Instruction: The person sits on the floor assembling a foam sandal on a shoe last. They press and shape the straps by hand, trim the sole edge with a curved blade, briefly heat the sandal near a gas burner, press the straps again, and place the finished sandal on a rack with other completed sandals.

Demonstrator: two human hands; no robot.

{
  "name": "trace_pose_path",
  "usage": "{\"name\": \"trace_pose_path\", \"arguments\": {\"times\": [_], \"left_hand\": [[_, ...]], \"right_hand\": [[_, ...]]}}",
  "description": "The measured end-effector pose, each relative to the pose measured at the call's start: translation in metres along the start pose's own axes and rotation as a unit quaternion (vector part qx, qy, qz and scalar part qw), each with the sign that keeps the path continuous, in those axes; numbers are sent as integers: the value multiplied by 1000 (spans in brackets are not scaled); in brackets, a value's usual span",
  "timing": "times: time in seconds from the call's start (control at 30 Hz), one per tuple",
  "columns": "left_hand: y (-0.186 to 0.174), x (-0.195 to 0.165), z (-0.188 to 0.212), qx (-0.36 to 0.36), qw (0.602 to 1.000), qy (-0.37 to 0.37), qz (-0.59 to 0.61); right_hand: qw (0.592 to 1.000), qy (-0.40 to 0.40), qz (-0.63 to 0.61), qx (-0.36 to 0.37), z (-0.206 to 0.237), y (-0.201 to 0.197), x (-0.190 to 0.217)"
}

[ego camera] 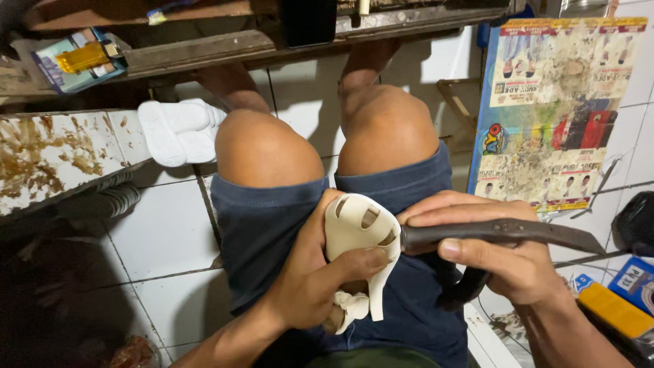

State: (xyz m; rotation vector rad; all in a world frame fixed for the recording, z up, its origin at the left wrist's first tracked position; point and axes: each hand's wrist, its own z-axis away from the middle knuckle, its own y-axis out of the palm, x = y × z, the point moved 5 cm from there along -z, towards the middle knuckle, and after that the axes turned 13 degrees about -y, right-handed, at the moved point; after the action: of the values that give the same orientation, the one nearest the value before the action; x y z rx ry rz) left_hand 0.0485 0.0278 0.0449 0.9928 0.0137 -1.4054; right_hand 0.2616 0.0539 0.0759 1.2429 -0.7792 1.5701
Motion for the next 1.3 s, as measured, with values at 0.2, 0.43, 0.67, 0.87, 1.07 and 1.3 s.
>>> {"name": "trace_pose_path", "arguments": {"times": [0.2,0.43,0.67,0.87,1.07,1.3], "left_hand": [[4,-3,1,3,999,-17,-47],[6,-7,0,4,991,-21,-134],[13,-13,1,-20,970,45,-240],[12,-9,0,-24,962,46,-268],[15,-6,4,-29,946,68,-315],[22,-2,9,-23,917,160,-366]], "right_hand": [[998,-12,36,40,-7,-6,6],[975,-29,128,179,-17,-10,17],[982,-33,39,184,-36,-15,22],[963,-33,74,258,-40,-15,22],[941,12,104,322,-37,-10,16],[951,-35,-19,308,-51,-12,25]]}}
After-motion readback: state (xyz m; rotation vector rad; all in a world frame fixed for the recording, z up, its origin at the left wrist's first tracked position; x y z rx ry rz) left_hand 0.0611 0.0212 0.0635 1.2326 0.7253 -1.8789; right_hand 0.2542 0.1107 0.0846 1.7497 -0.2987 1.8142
